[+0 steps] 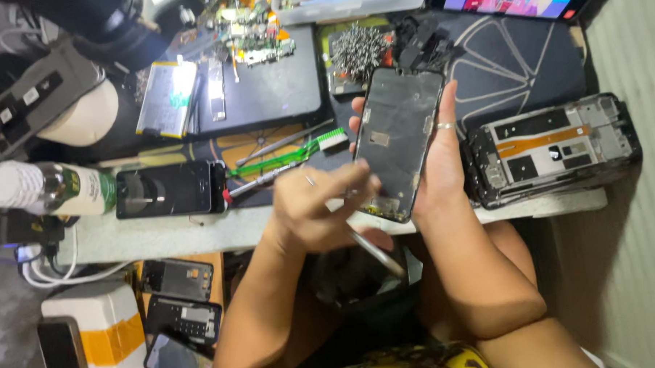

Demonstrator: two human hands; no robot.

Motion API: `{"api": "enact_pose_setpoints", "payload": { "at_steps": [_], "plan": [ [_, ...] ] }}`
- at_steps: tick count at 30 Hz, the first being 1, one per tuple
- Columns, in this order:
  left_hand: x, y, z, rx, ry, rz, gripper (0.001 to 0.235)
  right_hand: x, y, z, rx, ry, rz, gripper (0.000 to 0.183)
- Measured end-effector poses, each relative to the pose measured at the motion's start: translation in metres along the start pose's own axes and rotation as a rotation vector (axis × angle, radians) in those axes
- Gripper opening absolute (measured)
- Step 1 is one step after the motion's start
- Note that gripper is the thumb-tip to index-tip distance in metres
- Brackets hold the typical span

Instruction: The person uses a precision screwdriver to remove and install screws on a disassembled smartphone. They handle the phone casing and internal components, then place the casing aside.

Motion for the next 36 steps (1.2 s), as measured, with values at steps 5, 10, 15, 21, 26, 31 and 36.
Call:
{"api": "enact_pose_setpoints", "payload": {
  "at_steps": [5, 10, 15, 21, 26, 31, 36],
  "plan": [
    [0.016, 0.012, -0.004, -0.172, 0.054, 0.184, 0.028, 0.0, -0.008, 0.001, 0.077, -0.032, -0.081, 0.089],
    [0.019, 0.011, -0.006, -0.098, 0.077, 0.18, 0.025, 0.001, -0.001, 0.003, 0.015, -0.004, 0.005, 0.084],
    [0.017, 0.009, -0.005, -0.123, 0.061, 0.156, 0.022, 0.005, -0.002, 0.005, 0.045, 0.023, 0.035, 0.081],
    [0.003, 0.001, -0.012, 0.034, -0.128, 0.137, 0.028, 0.005, -0.003, 0.004, -0.054, -0.067, -0.103, 0.063],
    [-0.012, -0.008, -0.037, 0.255, -0.374, 0.164, 0.018, 0.002, 0.003, -0.003, -0.195, -0.204, -0.186, 0.055],
    [-0.032, -0.016, -0.079, 0.537, -0.738, 0.168, 0.014, 0.013, -0.016, -0.002, -0.09, -0.262, -0.326, 0.046],
    [-0.046, -0.011, -0.102, 0.799, -0.829, -0.188, 0.012, 0.024, -0.027, -0.01, 0.083, -0.411, -0.778, 0.014]
  ]
}}
Point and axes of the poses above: each hand's wrist, its own z-axis towards the middle knuckle, its own y-axis out of the palm, x = y × z, the point moved 8 cm from there along z, towards the middle knuckle, and after that the axes turned 5 degrees about y, right-handed, at the moved point
